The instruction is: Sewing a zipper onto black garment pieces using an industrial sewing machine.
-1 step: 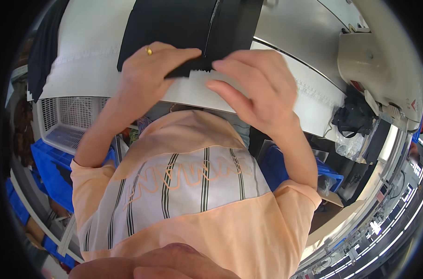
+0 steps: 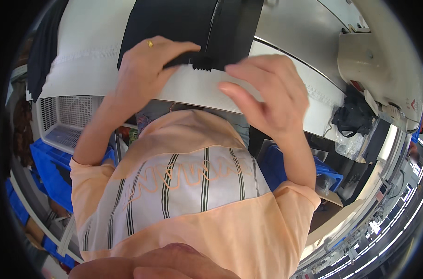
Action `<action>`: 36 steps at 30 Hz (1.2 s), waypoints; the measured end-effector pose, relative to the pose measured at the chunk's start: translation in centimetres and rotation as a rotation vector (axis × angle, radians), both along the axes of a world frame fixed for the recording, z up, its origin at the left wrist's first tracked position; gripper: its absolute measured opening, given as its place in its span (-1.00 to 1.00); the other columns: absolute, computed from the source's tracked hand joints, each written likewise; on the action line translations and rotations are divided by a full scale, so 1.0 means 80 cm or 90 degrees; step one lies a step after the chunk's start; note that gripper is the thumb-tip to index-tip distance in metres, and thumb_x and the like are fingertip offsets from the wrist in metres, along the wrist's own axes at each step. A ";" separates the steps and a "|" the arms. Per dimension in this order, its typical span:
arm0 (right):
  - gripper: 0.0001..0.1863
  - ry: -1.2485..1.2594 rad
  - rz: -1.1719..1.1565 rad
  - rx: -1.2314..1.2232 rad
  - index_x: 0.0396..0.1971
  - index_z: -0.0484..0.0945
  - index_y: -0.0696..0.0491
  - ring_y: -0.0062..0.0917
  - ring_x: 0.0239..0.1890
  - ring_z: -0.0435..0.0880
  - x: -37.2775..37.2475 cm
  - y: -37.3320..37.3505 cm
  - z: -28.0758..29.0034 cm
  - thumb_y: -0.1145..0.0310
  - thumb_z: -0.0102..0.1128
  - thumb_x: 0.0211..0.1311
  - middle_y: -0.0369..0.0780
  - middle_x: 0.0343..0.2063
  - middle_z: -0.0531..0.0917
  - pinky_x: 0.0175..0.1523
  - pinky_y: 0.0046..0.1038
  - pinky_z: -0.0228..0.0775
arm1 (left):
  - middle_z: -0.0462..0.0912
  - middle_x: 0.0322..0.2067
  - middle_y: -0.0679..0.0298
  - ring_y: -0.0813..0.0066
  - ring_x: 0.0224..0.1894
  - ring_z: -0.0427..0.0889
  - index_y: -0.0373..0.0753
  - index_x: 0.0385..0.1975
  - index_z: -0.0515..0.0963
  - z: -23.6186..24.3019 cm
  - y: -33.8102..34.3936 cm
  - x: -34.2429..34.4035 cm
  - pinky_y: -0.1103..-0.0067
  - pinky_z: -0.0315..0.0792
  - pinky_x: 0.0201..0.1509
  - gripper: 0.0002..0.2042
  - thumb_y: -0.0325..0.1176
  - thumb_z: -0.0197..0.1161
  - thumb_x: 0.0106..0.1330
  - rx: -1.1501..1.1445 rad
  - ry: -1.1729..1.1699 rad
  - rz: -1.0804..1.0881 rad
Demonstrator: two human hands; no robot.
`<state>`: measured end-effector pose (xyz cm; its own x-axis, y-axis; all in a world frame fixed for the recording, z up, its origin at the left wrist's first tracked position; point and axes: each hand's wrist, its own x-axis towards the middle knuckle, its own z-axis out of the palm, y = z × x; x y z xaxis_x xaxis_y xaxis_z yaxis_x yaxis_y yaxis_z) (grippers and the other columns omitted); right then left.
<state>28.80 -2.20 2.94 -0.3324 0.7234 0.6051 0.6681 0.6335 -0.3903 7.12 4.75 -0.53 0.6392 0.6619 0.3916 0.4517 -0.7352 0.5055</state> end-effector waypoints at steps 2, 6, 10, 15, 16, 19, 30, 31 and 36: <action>-0.75 0.045 0.009 0.006 -0.35 0.62 0.12 -0.39 -0.31 0.63 -0.005 -0.006 0.005 0.53 0.42 -0.12 -0.22 -0.29 0.66 -0.30 -0.47 0.48 | 0.66 -0.39 0.15 0.32 -0.39 0.57 -0.28 -0.16 0.62 0.006 0.019 0.001 0.55 0.44 -0.26 -0.77 -0.34 0.29 0.24 -0.107 -0.006 -0.004; -0.73 -0.118 -0.007 -0.020 -0.28 0.60 0.14 -0.32 -0.28 0.64 -0.022 -0.001 -0.035 0.58 0.37 -0.07 -0.19 -0.26 0.65 -0.21 -0.39 0.55 | 0.47 -0.57 0.14 0.47 -0.54 0.31 -0.42 -0.25 0.54 0.014 0.038 0.004 0.57 0.32 -0.39 -0.74 -0.29 0.20 0.36 -0.273 -0.057 -0.023; -0.71 -0.092 -0.045 0.004 -0.28 0.60 0.13 -0.34 -0.30 0.64 -0.026 0.011 -0.063 0.59 0.37 -0.09 -0.21 -0.29 0.65 -0.24 -0.42 0.55 | 0.39 -0.62 0.20 0.54 -0.54 0.24 -0.42 -0.29 0.52 0.016 0.039 0.004 0.54 0.26 -0.44 -0.72 -0.25 0.18 0.38 -0.302 -0.069 -0.007; -0.74 -0.116 -0.075 0.002 -0.34 0.59 0.15 -0.38 -0.34 0.65 -0.029 0.015 -0.055 0.61 0.37 -0.12 -0.23 -0.33 0.66 -0.30 -0.48 0.55 | 0.38 -0.62 0.27 0.59 -0.53 0.25 -0.40 -0.26 0.54 0.011 0.040 0.002 0.57 0.26 -0.43 -0.72 -0.23 0.17 0.39 -0.332 -0.070 -0.005; -0.74 -0.107 -0.078 0.018 -0.34 0.59 0.15 -0.38 -0.34 0.65 -0.030 0.016 -0.054 0.61 0.37 -0.12 -0.23 -0.33 0.66 -0.30 -0.48 0.55 | 0.37 -0.62 0.28 0.60 -0.53 0.25 -0.40 -0.25 0.55 0.011 0.039 0.002 0.57 0.25 -0.44 -0.72 -0.23 0.17 0.39 -0.327 -0.080 -0.002; -0.77 -0.097 -0.069 0.033 -0.38 0.60 0.15 -0.37 -0.29 0.68 -0.031 0.018 -0.055 0.61 0.36 -0.12 -0.22 -0.33 0.67 -0.28 -0.48 0.55 | 0.39 -0.60 0.28 0.61 -0.53 0.26 -0.40 -0.23 0.55 0.020 0.037 0.002 0.59 0.27 -0.43 -0.72 -0.23 0.17 0.40 -0.314 -0.128 0.000; -0.81 -0.155 -0.054 0.093 -0.45 0.60 0.19 -0.36 -0.26 0.71 -0.038 0.018 -0.060 0.59 0.27 -0.19 -0.19 -0.32 0.67 -0.25 -0.48 0.59 | 0.57 -0.57 0.06 0.33 -0.63 0.49 -0.40 -0.28 0.57 0.046 0.044 -0.003 0.55 0.36 -0.53 -0.86 -0.43 0.24 0.30 -0.216 -0.175 -0.103; -0.81 -0.150 -0.050 0.109 -0.45 0.60 0.19 -0.36 -0.26 0.71 -0.039 0.017 -0.060 0.59 0.27 -0.19 -0.19 -0.32 0.67 -0.25 -0.48 0.59 | 0.57 -0.56 0.06 0.33 -0.62 0.50 -0.40 -0.29 0.57 0.045 0.044 -0.002 0.54 0.37 -0.52 -0.86 -0.43 0.24 0.29 -0.216 -0.171 -0.102; -0.78 -0.168 -0.084 0.078 -0.43 0.59 0.19 -0.48 -0.43 0.64 -0.039 0.012 -0.064 0.60 0.25 -0.22 -0.19 -0.29 0.66 -0.38 -0.53 0.53 | 0.62 -0.48 0.07 0.32 -0.53 0.58 -0.38 -0.26 0.58 0.049 0.046 -0.005 0.52 0.41 -0.46 -0.83 -0.40 0.26 0.26 -0.200 -0.160 -0.110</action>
